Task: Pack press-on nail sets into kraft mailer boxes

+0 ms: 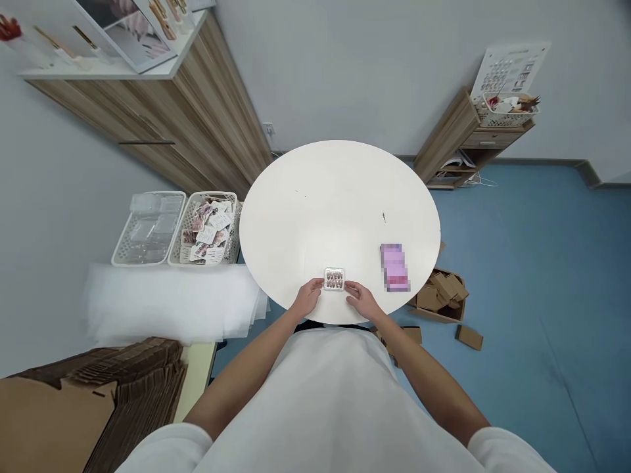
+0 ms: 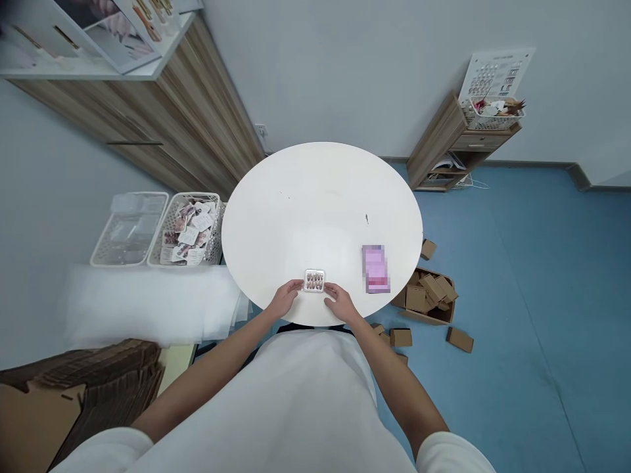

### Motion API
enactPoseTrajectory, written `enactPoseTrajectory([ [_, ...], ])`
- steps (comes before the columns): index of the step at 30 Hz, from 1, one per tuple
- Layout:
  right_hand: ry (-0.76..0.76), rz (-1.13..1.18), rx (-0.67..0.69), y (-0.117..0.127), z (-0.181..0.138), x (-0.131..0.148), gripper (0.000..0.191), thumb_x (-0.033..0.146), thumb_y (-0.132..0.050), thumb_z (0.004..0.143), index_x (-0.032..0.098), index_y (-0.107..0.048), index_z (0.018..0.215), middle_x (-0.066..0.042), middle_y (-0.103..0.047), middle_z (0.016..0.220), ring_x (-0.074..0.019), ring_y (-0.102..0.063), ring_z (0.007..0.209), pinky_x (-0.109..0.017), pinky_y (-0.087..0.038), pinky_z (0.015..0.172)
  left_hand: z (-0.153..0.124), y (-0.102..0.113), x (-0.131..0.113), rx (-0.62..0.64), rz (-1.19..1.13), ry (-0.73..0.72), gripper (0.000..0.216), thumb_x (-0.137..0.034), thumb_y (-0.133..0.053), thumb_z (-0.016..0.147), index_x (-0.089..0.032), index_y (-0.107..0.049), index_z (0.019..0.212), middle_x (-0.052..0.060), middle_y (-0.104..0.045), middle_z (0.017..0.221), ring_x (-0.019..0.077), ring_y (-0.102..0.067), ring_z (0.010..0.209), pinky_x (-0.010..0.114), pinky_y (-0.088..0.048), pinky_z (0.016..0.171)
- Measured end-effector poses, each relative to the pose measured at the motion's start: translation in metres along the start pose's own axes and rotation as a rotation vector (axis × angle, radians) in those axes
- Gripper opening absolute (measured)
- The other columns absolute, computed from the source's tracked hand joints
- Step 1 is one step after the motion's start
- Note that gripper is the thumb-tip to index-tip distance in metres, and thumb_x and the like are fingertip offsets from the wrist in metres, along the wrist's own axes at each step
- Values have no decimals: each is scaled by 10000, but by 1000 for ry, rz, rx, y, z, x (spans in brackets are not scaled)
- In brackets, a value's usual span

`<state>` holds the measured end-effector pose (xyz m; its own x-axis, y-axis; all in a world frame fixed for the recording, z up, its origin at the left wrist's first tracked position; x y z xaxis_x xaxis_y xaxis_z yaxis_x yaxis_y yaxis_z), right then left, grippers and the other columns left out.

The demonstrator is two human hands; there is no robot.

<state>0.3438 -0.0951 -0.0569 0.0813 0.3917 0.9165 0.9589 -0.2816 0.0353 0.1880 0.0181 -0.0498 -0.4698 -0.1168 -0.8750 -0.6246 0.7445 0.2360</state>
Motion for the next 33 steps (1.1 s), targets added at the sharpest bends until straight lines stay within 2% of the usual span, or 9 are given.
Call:
enactPoseTrajectory([
  [4,67,-177,22,3,3,-1,455,120,-474,696,207,-453,1142,-73,-520,1191,-158,-515,1082,-325,-425,905,-5,-3,-3,-47,166,-20,436,-107,-362,725,-177,-490,1136,56,-555,1158,178,-499,1082,342,-391,920],
  [8,189,-541,-39,8,-2,2,372,159,-480,736,199,-476,1106,-71,-526,1095,-160,-539,957,-319,-452,812,-10,-3,-5,-155,440,-112,444,-146,-450,706,-174,-469,1149,70,-524,1169,216,-458,1095,379,-370,928],
  [12,316,-947,87,4,-6,4,225,195,-520,756,211,-556,978,-59,-544,978,-187,-511,889,-319,-413,749,-18,-7,1,-190,666,-215,306,-219,-549,681,-188,-546,986,58,-556,1020,231,-478,991,388,-399,852],
  [15,351,-1132,125,1,-3,4,160,219,-545,761,218,-583,916,-64,-546,969,-198,-495,860,-322,-370,730,-24,-8,8,-191,780,-229,232,-258,-593,678,-201,-580,902,54,-558,961,238,-474,954,391,-397,805],
  [19,371,-1215,85,0,3,2,102,247,-537,782,222,-598,859,-55,-548,969,-193,-474,851,-309,-332,715,-23,-6,12,-168,843,-255,201,-273,-578,722,-213,-596,913,53,-559,964,229,-471,943,371,-389,772],
  [23,395,-1237,38,-1,6,-4,130,242,-475,827,218,-602,816,-45,-556,929,-172,-464,814,-290,-306,690,-16,-4,13,-83,921,-329,129,-241,-506,785,-206,-609,853,49,-567,908,193,-488,854,327,-384,706],
  [27,433,-1288,14,-5,9,-7,180,214,-423,854,200,-592,797,-49,-560,871,-165,-454,788,-288,-287,686,-9,-5,12,-11,1000,-401,189,-205,-417,836,-186,-596,776,54,-567,846,177,-483,834,310,-369,702],
  [33,403,-1279,-13,-7,4,-2,169,185,-392,860,178,-559,833,-60,-553,859,-171,-454,795,-281,-293,690,-11,-7,2,31,1040,-402,200,-206,-364,845,-186,-548,769,73,-552,815,201,-480,822,336,-354,710],
])
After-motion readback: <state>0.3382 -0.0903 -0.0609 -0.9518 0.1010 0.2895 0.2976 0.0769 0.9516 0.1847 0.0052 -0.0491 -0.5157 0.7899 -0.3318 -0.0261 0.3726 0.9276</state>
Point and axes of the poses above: each hand's wrist, its own z-axis towards the middle knuckle, its own y-axis out of the back of the hand, x = y × z, the point moved 3 cm from there along z, towards the middle knuckle
